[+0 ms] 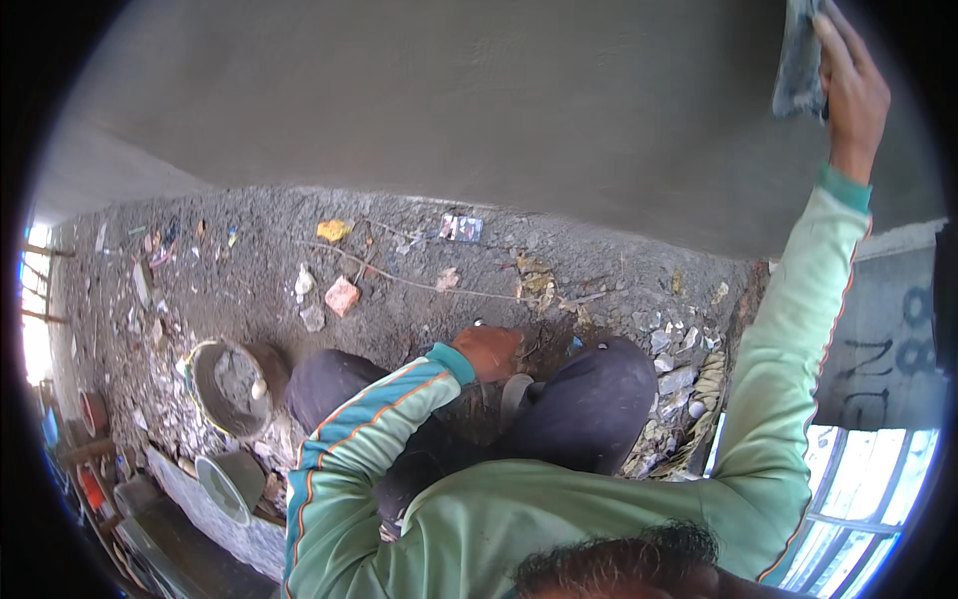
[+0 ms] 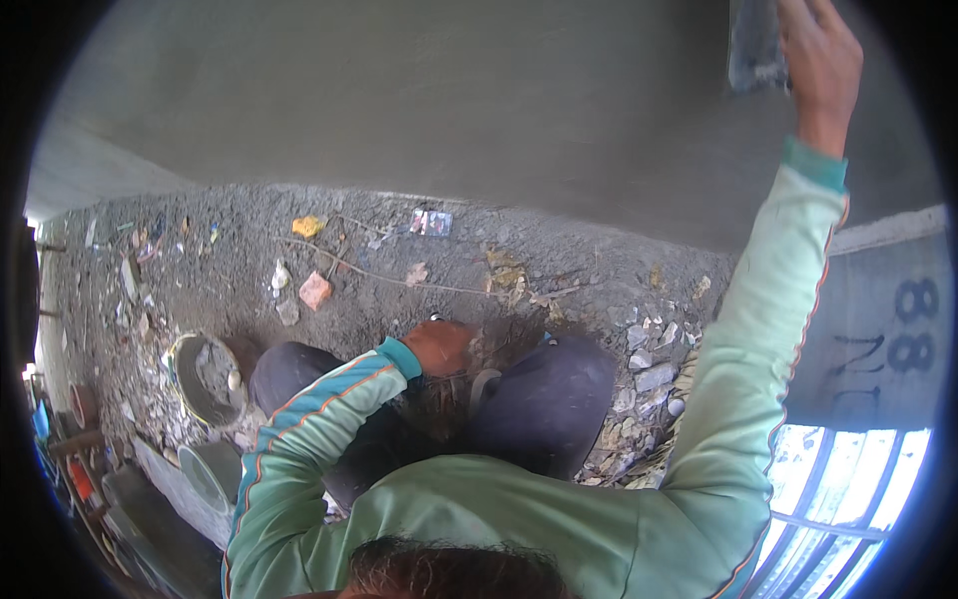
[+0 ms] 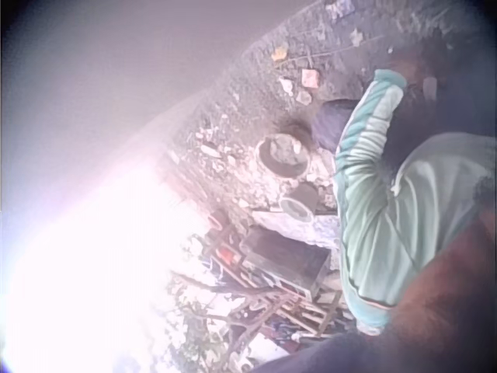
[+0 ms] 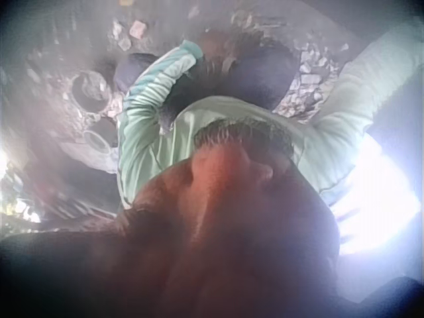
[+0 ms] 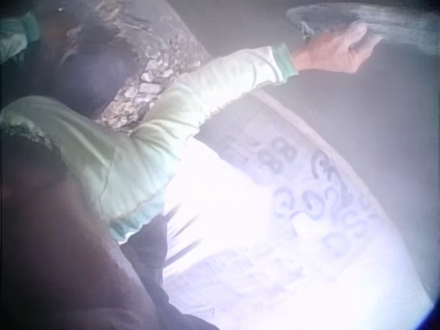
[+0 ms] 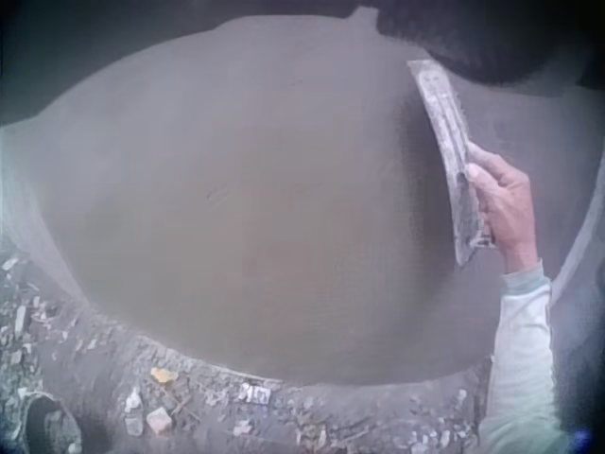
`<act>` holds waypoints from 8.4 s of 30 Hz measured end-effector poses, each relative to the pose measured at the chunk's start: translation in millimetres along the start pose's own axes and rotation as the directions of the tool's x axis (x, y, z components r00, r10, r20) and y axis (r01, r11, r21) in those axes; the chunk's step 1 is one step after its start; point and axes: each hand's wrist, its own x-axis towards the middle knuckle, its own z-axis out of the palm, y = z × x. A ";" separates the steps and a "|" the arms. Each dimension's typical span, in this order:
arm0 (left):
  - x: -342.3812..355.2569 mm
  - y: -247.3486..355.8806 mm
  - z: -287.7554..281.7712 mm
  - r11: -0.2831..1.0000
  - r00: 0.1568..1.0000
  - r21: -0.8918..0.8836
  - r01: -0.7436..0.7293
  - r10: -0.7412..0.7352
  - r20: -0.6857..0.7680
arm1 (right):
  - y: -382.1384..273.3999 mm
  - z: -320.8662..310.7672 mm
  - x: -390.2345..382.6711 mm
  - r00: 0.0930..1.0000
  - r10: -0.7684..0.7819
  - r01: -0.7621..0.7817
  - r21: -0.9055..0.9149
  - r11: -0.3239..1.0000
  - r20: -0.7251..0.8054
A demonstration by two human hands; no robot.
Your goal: The person is smoothing a wet plaster surface on a wall using a trowel. They repeatedly apply and spread the material to create a flat finish.
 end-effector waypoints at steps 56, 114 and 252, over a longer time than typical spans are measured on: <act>20.7 -116.2 41.2 0.984 0.988 0.094 0.151 -0.145 -0.060 | -114.4 145.0 -121.0 0.979 -0.160 0.173 0.098 0.980 -0.126; -25.7 -138.5 37.3 0.987 0.968 -0.131 -0.098 0.064 -0.242 | -182.4 166.2 82.9 0.943 -0.316 0.317 -0.006 0.948 -0.101; -1.9 -143.4 50.7 0.992 0.988 -0.122 0.006 -0.025 -0.155 | -44.2 67.9 10.0 0.990 -0.111 0.110 -0.022 0.994 -0.088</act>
